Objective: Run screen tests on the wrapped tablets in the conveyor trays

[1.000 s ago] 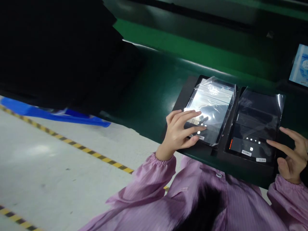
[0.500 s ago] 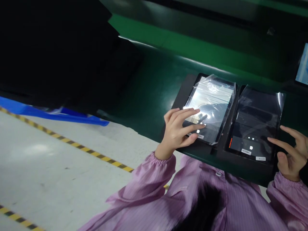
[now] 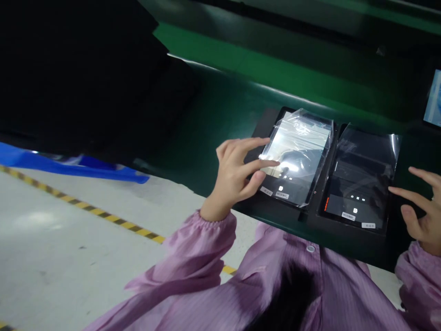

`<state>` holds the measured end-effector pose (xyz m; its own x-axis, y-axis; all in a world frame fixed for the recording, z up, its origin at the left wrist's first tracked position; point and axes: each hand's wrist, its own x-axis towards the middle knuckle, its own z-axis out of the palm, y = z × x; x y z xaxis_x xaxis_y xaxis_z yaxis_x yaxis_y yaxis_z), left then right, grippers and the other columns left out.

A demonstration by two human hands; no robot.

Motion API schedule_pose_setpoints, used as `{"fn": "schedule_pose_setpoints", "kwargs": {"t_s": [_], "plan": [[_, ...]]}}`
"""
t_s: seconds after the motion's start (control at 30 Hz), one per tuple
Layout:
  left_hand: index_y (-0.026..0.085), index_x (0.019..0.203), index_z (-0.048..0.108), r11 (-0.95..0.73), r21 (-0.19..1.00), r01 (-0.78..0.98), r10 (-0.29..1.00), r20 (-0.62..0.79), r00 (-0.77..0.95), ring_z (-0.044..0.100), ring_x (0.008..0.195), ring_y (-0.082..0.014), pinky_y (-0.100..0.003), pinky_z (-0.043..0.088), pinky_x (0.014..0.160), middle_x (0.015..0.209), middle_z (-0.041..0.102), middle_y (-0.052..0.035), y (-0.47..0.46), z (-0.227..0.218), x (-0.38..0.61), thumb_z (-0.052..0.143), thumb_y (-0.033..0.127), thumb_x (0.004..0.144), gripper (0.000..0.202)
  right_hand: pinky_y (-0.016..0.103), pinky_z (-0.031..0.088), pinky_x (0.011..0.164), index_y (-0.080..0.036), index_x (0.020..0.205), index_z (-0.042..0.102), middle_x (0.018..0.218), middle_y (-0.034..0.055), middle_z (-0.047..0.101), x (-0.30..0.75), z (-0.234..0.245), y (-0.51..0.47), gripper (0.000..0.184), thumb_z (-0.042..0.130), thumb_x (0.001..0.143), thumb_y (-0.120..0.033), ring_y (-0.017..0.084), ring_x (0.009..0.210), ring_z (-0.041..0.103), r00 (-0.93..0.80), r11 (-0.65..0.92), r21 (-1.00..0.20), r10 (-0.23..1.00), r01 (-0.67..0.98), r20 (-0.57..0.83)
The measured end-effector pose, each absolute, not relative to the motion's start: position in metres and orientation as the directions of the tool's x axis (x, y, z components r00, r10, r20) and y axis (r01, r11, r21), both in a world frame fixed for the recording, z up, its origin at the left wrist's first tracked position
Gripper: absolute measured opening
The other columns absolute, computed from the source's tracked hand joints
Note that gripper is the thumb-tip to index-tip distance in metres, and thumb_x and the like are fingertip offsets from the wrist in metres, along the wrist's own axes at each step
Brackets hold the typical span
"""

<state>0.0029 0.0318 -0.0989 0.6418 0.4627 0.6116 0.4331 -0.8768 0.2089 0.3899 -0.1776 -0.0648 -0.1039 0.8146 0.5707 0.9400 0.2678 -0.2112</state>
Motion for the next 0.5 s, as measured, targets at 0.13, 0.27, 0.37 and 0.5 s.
{"fn": "schedule_pose_setpoints", "kwargs": {"t_s": [0.13,0.27,0.37,0.5], "plan": [[0.030,0.099,0.085,-0.875,0.193,0.444,0.477,0.508,0.717,0.059,0.128,-0.0345,-0.054,0.037,0.109,0.142,0.067,-0.0061,0.050,-0.089,0.013,0.040,0.039,0.110,0.048,0.060,0.043,0.107,-0.022,0.106,0.081,0.148,0.0120,0.062,0.398,-0.045,-0.152,0.024,0.060,0.101,-0.033,0.043,0.131,0.060,-0.168,0.319,-0.163,0.793,0.934,0.586],[0.029,0.094,0.085,-0.907,0.208,0.367,0.421,0.488,0.764,0.056,0.133,-0.0336,-0.054,0.032,0.115,0.144,0.066,-0.0044,0.058,-0.081,0.031,0.043,0.037,0.111,0.046,0.061,0.044,0.108,-0.024,0.101,0.083,0.147,0.0095,0.063,0.399,-0.046,-0.132,0.022,0.062,0.099,-0.031,0.042,0.132,0.059,-0.195,0.366,-0.186,0.784,0.912,0.589],[0.027,0.095,0.085,-0.922,0.207,0.327,0.387,0.465,0.796,0.056,0.135,-0.0326,-0.052,0.032,0.117,0.146,0.065,-0.0048,0.064,-0.082,0.036,0.048,0.040,0.111,0.043,0.059,0.044,0.108,-0.025,0.093,0.084,0.145,0.0078,0.065,0.404,-0.059,-0.129,0.025,0.061,0.101,-0.029,0.040,0.134,0.058,-0.190,0.381,-0.250,0.808,0.890,0.557],[0.029,0.099,0.086,-0.896,0.246,0.370,0.440,0.366,0.820,0.056,0.136,-0.0329,-0.055,0.029,0.120,0.147,0.065,-0.0056,0.079,-0.091,0.033,0.048,0.046,0.112,0.044,0.061,0.040,0.111,-0.027,0.086,0.085,0.149,0.0054,0.063,0.414,-0.077,-0.132,0.034,0.057,0.105,-0.032,0.041,0.142,0.051,-0.162,0.317,-0.302,0.882,0.899,0.443]]}}
